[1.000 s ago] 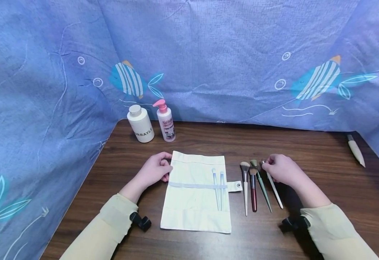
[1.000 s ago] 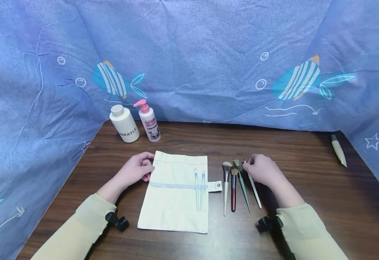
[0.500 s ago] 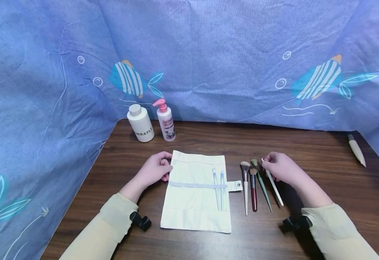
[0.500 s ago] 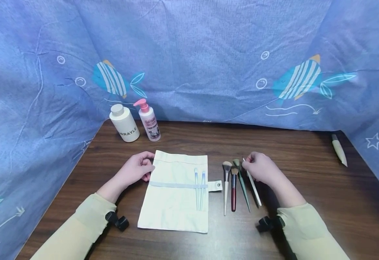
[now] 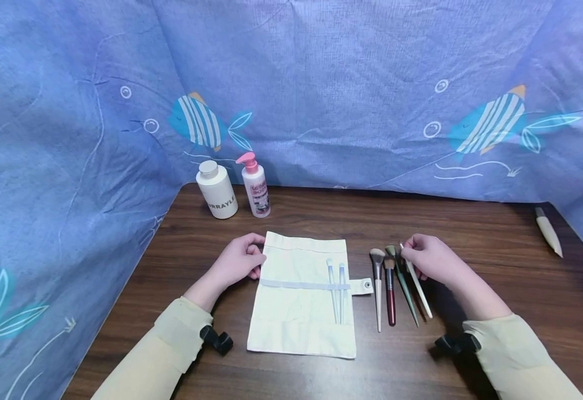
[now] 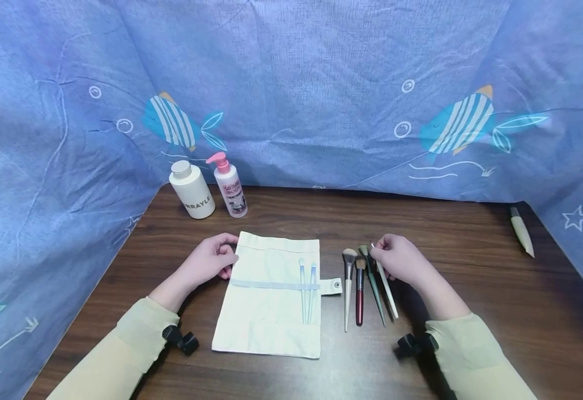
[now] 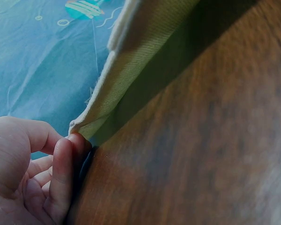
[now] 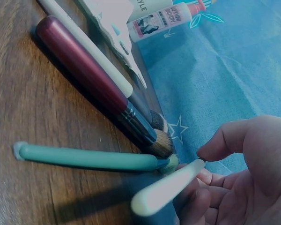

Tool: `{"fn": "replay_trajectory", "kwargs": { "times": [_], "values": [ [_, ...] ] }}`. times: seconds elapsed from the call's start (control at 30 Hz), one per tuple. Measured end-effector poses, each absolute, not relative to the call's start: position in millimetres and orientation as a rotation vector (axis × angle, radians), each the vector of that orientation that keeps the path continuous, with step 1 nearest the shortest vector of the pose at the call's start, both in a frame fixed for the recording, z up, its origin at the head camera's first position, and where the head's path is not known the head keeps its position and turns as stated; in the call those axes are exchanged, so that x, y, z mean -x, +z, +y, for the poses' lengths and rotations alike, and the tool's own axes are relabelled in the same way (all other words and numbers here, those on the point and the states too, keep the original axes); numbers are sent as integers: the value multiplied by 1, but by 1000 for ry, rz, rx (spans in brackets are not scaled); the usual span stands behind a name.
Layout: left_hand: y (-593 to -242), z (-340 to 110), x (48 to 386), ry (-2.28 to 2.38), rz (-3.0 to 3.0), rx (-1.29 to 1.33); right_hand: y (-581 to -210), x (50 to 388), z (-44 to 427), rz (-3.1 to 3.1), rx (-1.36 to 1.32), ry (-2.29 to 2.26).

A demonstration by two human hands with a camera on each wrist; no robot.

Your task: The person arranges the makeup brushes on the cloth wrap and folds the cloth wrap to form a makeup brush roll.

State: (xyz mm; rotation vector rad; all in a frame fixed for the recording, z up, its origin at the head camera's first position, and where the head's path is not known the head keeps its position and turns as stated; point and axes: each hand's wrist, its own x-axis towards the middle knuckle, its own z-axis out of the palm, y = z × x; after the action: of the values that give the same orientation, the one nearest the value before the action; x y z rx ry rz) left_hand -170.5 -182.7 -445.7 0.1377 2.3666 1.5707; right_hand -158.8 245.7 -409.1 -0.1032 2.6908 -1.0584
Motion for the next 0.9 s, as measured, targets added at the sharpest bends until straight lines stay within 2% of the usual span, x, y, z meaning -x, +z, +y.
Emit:
{"fn": "replay_trajectory", "kwargs": {
  "times": [0.9],
  "values": [
    [-445, -183, 171, 1557, 2380, -123, -412, 158, 241, 2582, 109, -1289]
  ]
}}
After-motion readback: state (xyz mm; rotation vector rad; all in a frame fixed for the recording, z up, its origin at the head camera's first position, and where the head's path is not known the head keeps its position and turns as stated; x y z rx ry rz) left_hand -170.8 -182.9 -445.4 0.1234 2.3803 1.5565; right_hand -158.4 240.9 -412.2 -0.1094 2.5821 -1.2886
